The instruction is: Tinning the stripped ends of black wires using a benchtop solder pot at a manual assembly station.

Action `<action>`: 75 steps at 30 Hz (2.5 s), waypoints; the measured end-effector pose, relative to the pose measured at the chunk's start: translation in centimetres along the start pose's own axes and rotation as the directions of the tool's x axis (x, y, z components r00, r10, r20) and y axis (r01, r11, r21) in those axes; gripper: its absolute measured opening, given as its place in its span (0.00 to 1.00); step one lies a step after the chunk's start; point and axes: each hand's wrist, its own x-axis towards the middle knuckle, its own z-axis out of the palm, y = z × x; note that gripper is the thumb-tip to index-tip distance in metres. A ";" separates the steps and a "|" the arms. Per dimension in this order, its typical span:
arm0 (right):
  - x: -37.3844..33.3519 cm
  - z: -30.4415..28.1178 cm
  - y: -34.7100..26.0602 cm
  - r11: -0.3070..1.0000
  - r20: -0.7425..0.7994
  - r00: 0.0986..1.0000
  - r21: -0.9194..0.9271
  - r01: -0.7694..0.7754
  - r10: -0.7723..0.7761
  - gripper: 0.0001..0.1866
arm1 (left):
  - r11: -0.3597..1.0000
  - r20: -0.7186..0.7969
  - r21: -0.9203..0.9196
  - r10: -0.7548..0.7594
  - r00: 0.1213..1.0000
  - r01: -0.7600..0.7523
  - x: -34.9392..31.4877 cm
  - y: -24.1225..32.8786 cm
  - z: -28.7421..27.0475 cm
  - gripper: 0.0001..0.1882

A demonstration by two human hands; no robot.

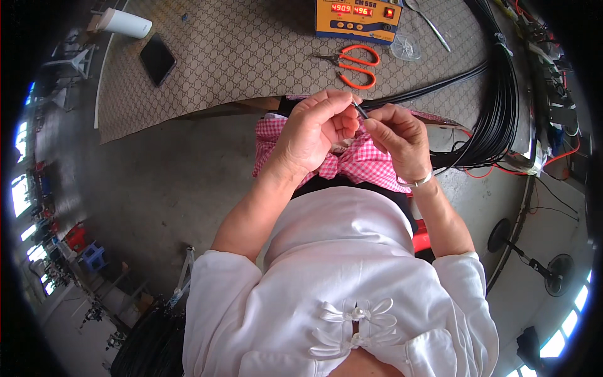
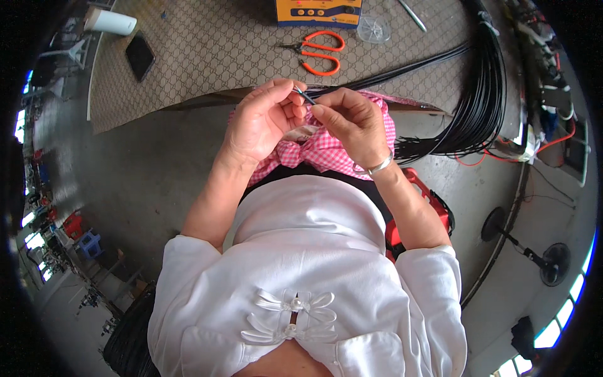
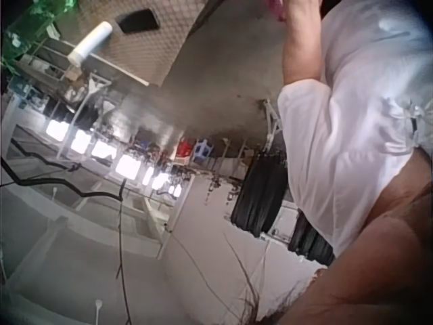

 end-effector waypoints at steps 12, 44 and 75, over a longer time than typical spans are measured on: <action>0.1 0.1 -0.2 1.000 -0.012 1.000 -0.012 -0.001 0.001 0.04 | 1.000 0.044 0.018 0.013 0.999 -0.013 0.1 -0.1 0.0 0.07; 0.2 -0.2 -0.6 0.994 0.021 0.994 0.029 -0.110 0.109 0.06 | 1.000 0.001 0.006 0.019 1.000 -0.019 0.0 0.2 0.4 0.08; 0.9 -1.6 -0.1 0.900 0.286 0.938 0.326 -0.288 0.197 0.10 | 0.984 0.153 -0.127 -0.106 0.983 0.126 0.8 0.0 -0.2 0.08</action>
